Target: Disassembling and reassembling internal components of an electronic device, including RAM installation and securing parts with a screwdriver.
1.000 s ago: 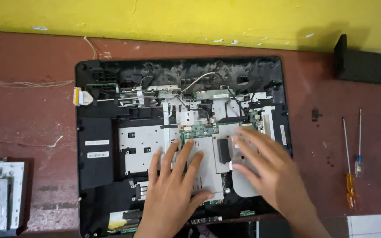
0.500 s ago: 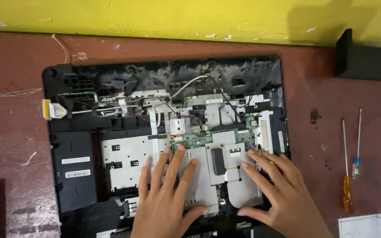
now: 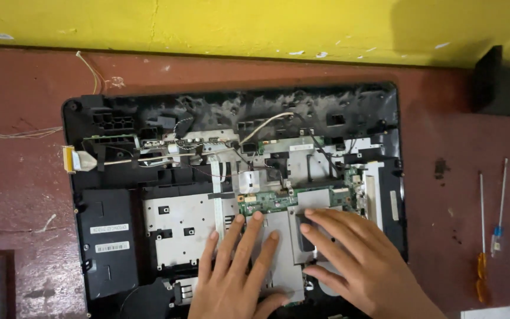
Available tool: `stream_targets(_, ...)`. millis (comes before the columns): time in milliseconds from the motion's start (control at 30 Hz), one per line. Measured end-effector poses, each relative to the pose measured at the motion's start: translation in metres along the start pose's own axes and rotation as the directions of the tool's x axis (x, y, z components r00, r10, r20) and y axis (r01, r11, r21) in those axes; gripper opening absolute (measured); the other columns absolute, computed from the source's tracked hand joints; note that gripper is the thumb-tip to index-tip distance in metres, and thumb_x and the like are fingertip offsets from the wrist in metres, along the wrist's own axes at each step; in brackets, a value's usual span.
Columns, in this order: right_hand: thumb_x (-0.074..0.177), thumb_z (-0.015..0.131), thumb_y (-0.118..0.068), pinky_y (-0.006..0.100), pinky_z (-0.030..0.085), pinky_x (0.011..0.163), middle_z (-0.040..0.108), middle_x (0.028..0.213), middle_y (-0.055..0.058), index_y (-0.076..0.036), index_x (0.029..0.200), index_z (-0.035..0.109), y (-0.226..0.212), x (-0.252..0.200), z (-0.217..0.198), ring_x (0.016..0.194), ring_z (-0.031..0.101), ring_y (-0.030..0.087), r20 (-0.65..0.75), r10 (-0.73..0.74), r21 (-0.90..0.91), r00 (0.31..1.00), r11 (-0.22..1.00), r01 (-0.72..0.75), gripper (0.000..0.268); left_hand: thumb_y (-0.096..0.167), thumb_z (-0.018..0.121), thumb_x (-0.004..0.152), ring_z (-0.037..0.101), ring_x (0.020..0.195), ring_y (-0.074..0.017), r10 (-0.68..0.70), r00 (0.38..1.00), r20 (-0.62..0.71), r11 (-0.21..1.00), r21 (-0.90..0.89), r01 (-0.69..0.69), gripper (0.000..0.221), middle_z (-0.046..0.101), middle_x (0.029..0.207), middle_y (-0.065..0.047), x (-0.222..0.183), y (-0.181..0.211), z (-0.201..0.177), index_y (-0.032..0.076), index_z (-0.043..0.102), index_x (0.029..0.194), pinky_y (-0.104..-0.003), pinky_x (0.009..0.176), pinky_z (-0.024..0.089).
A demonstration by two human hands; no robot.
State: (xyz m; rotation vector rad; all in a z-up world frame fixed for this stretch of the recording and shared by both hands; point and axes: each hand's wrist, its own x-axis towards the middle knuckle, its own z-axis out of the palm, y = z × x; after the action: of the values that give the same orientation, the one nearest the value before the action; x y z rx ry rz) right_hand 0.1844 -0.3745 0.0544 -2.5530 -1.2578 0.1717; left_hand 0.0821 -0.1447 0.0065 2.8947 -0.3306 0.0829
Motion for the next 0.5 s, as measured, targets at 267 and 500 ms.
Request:
stream_targets(267, 0.085, 0.082, -0.03, 0.048, 0.056, 0.108, 0.056, 0.14, 0.01, -0.015, 0.146, 0.053, 0.005, -0.003, 0.009, 0.128, 0.062, 0.028, 0.021, 0.019, 0.021, 1.0, 1.0, -0.02, 0.069, 0.07, 0.02, 0.106, 0.051, 0.141, -0.0316, -0.075, 0.996, -0.055, 0.986, -0.15, 0.066, 0.069, 0.049, 0.16, -0.004, 0.011, 0.004, -0.007, 0.03, 0.057, 0.148, -0.053, 0.107, 0.043)
stream_targets(500, 0.076, 0.087, -0.022, 0.046, 0.053, 0.109, 0.059, 0.145, 0.003, -0.021, 0.144, 0.058, -0.005, -0.003, -0.002, 0.133, 0.061, 0.024, 0.135, 0.27, 0.208, 0.954, 0.933, -0.293, 0.074, 0.073, 0.037, 0.103, 0.053, 0.138, -0.0319, -0.134, 0.99, -0.041, 0.963, -0.242, 0.12, 0.058, 0.055, 0.155, 0.004, 0.012, 0.007, -0.004, 0.036, 0.063, 0.14, -0.055, 0.102, 0.044)
